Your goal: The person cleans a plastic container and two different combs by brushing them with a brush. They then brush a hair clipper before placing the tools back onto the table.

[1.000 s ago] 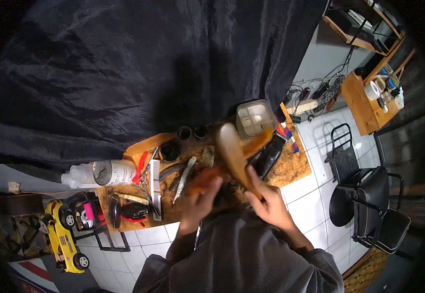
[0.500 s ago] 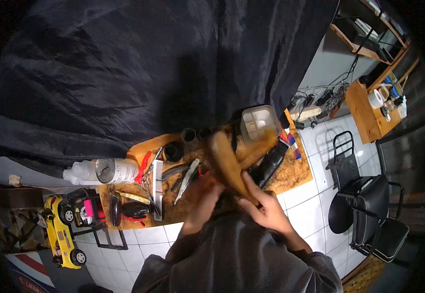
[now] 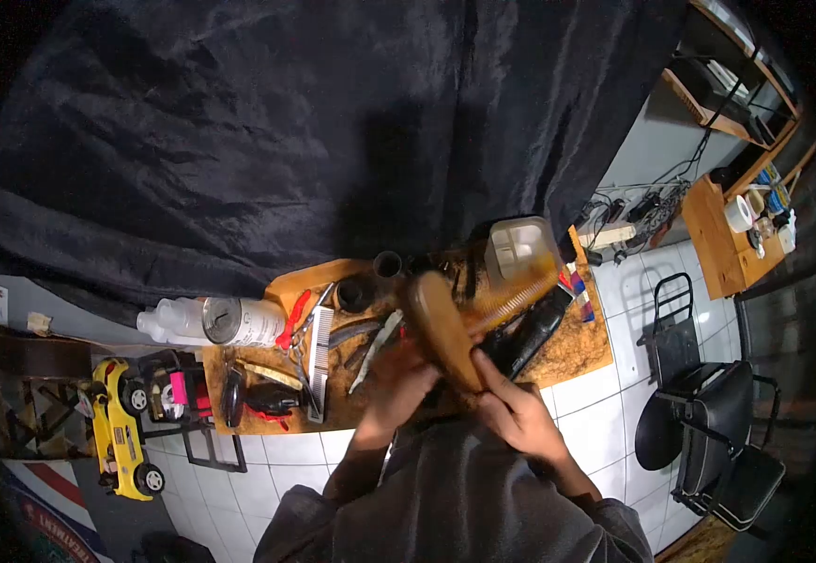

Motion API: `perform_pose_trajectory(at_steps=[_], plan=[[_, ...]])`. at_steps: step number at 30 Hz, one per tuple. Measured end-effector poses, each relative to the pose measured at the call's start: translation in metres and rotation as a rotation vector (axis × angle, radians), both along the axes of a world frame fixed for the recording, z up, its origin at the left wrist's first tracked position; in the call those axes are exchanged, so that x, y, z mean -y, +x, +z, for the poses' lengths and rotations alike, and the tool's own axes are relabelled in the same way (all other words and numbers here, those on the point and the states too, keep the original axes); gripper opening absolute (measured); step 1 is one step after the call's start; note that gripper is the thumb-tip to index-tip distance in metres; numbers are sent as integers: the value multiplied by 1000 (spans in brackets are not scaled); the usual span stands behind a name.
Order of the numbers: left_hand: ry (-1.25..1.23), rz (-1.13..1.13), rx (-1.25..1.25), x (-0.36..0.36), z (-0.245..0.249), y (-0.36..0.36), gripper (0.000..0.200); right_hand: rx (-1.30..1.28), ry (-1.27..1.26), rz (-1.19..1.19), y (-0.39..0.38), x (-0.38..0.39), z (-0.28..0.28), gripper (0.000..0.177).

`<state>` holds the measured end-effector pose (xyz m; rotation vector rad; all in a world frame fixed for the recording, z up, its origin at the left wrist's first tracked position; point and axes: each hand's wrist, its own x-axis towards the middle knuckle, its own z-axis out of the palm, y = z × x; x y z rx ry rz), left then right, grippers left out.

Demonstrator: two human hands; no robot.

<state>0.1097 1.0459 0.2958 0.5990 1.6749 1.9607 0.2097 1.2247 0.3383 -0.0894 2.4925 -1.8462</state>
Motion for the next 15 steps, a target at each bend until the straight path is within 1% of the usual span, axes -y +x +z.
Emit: perform_pose_trajectory(at_steps=[1,2,3,5,6,7,9,10,12,13,15], plan=[[-158,-12,-95,-1,15,8,34,36,-20,-59,0,1,1,47],[-233,-43,-161,-2,27,14,31,119,-75,-115,-1,0,8,49],[-247,-59,-199,-5,32,19,28,198,-134,-175,-2,0,14,50],[-208,-109,-290,-7,27,19,26,162,-241,-241,-7,-1,16,52],[-121,-78,-144,-9,14,22,26,145,-294,-270,-7,-1,16,53],[-35,-41,1,-8,1,23,25,113,-243,-233,-5,-1,15,52],[-56,44,-102,1,-24,8,25,51,-146,-151,2,-2,11,49],[-13,84,-91,3,-29,3,25,59,-124,-111,3,-1,11,47],[90,87,-41,6,-26,-1,25,72,-81,-31,7,0,10,45],[82,60,-76,7,-21,0,25,28,-41,-14,8,-1,4,45],[-202,-53,-480,9,-8,-3,26,32,-65,-45,8,1,3,47]])
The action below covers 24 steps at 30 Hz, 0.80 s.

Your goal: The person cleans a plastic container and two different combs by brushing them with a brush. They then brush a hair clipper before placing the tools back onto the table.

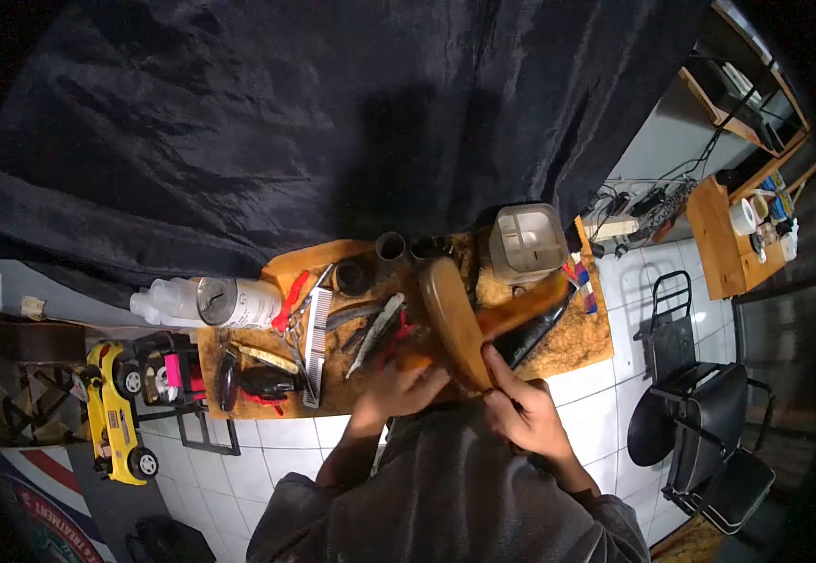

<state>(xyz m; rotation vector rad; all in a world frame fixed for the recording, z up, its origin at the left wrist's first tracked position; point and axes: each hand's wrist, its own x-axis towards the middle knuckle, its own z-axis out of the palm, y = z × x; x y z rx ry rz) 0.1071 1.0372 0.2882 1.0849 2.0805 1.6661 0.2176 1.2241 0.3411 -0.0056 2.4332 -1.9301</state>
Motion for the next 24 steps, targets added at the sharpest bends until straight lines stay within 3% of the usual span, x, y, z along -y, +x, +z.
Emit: perform_pose_trajectory(at_steps=[2,4,7,9,11,13,14,17,19,20,23,24], plan=[[-336,-104,-47,-6,39,4,21,56,-50,-46,-3,1,11,49],[-176,-41,-166,-15,41,9,19,89,-94,-121,-9,-1,20,50],[-65,86,-137,-20,33,16,19,119,-137,-175,-11,1,25,49],[68,153,112,-18,21,16,20,103,0,-83,-8,-1,23,48],[326,198,339,-15,1,17,21,-103,146,66,-10,0,21,48],[394,176,419,-13,-3,13,24,-207,177,139,-14,4,20,47],[466,124,294,-13,-2,14,26,-214,156,140,-15,6,15,45],[332,67,331,-18,12,20,27,-293,149,85,-21,10,17,46],[232,81,545,-17,3,28,26,-223,102,53,-21,10,20,47],[82,95,359,-13,3,30,26,-191,73,30,-22,11,21,47],[164,138,365,-15,-15,33,24,-82,-14,-5,-20,15,27,49],[399,187,513,-25,-19,34,26,-74,-26,16,-19,16,27,49]])
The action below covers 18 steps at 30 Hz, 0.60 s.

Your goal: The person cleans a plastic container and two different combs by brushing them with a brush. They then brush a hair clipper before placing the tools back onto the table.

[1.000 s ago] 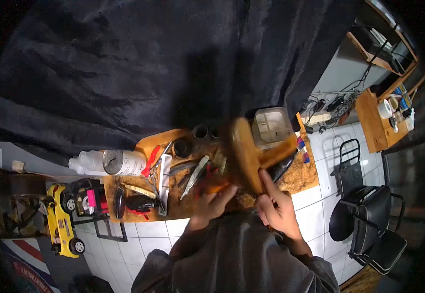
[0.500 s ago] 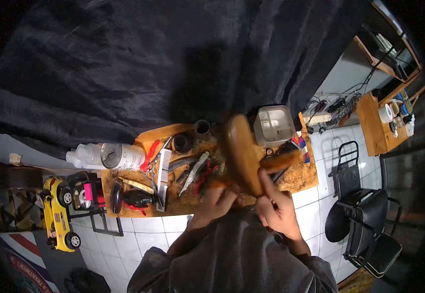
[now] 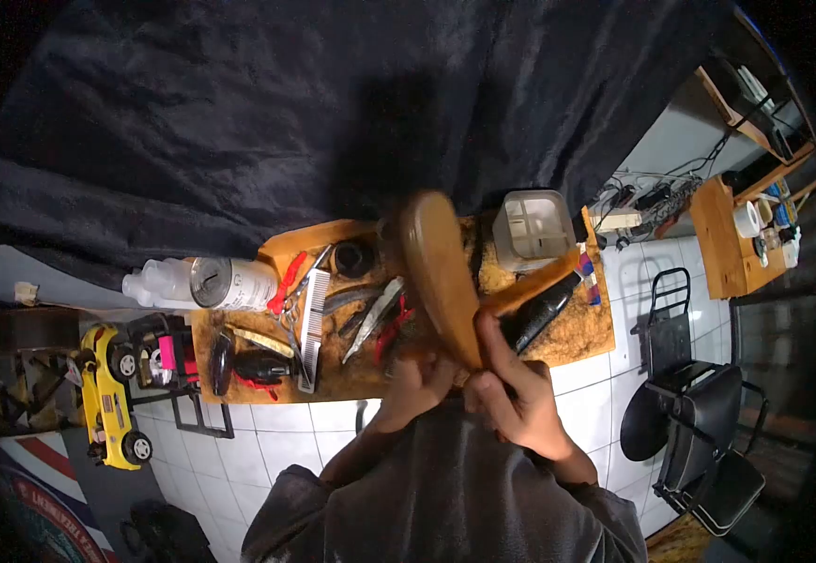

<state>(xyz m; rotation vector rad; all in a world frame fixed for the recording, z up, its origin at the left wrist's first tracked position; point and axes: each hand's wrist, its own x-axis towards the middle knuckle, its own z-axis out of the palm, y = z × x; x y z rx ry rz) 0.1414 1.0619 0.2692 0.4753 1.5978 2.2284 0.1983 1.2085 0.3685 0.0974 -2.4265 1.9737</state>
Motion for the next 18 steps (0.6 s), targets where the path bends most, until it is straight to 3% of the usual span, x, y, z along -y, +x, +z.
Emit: perform_pose_trajectory(at_steps=[4,7,8,12,15,18], plan=[[70,97,2,4,-2,-26,35,-40,60,130,2,4,-4,50],[-101,78,13,4,-12,-21,42,-85,77,155,-1,9,-7,49],[-91,27,50,7,-34,-16,45,-99,75,148,-3,9,-7,49],[-122,-90,-16,5,-21,3,52,-213,78,48,-14,10,3,49],[132,49,274,-5,16,5,40,-261,99,110,-11,9,0,50],[-17,185,-1,-2,1,-20,29,-405,140,199,-14,14,-9,49]])
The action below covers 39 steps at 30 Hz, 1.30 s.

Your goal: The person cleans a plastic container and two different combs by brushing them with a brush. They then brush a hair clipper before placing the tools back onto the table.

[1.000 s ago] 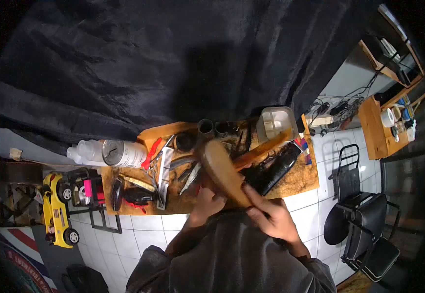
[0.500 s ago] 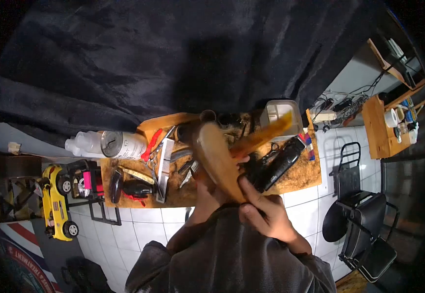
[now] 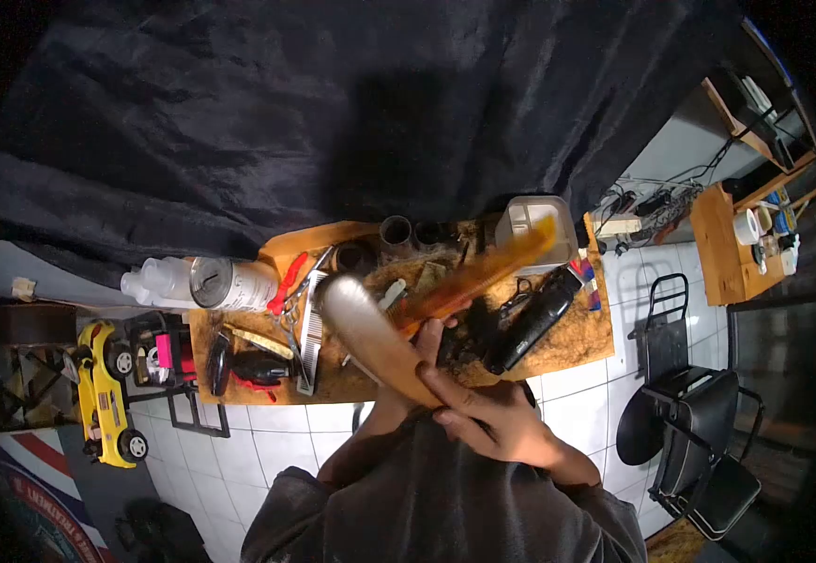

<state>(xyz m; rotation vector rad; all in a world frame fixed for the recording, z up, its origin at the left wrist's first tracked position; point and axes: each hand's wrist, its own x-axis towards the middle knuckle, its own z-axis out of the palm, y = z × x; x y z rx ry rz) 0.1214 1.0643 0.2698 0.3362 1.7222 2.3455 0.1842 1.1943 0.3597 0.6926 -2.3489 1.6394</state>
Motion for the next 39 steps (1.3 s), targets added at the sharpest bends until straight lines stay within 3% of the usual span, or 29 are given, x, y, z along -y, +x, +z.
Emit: perform_pose_trajectory(at_steps=[1,4,5,7,8,11,12,15,16,19,20,21,23,24,27,29,30,32,35,37,39], plan=[[-45,35,-142,-2,-3,-7,26,24,17,6,2,0,0,48],[-210,-38,-199,4,15,3,24,182,66,-6,7,-2,0,48],[-342,-78,-143,3,-45,22,21,233,34,-35,6,-4,2,48],[-680,-9,-529,21,-30,45,19,375,-65,-124,4,-7,10,47],[-590,-221,-237,19,19,40,23,462,-137,-185,3,-7,18,47],[-192,79,-67,0,25,26,30,383,-152,-250,6,-12,15,47],[-213,92,16,8,14,21,35,370,-132,-220,8,-15,13,47],[-24,41,-80,19,32,-2,29,365,-45,-129,12,-18,5,46],[-55,78,-18,21,34,1,24,382,-21,-119,12,-17,4,46],[-254,-14,-291,20,36,1,20,394,-4,-188,8,-16,1,46],[-385,16,-450,19,40,4,16,473,-63,-239,6,-17,5,47],[-420,-9,-441,19,34,10,14,570,-133,-287,3,-17,10,48],[-278,-90,-188,15,29,19,17,695,-213,-306,2,-20,21,50],[-85,-52,-86,11,27,18,19,755,-237,-309,2,-23,27,50],[308,111,203,6,26,12,24,584,-190,-253,10,-25,17,49],[319,266,376,14,32,7,26,457,-42,-217,12,-26,6,48],[377,172,278,15,40,3,25,421,6,-221,11,-25,3,47],[-105,67,338,33,7,14,25,428,19,-262,8,-23,4,47],[-26,-171,102,21,-1,18,28,434,-81,-345,1,-23,5,50],[255,-87,439,5,7,29,34,422,-99,-341,2,-25,8,51],[415,-186,395,11,5,18,38,444,-100,-304,6,-28,11,52]])
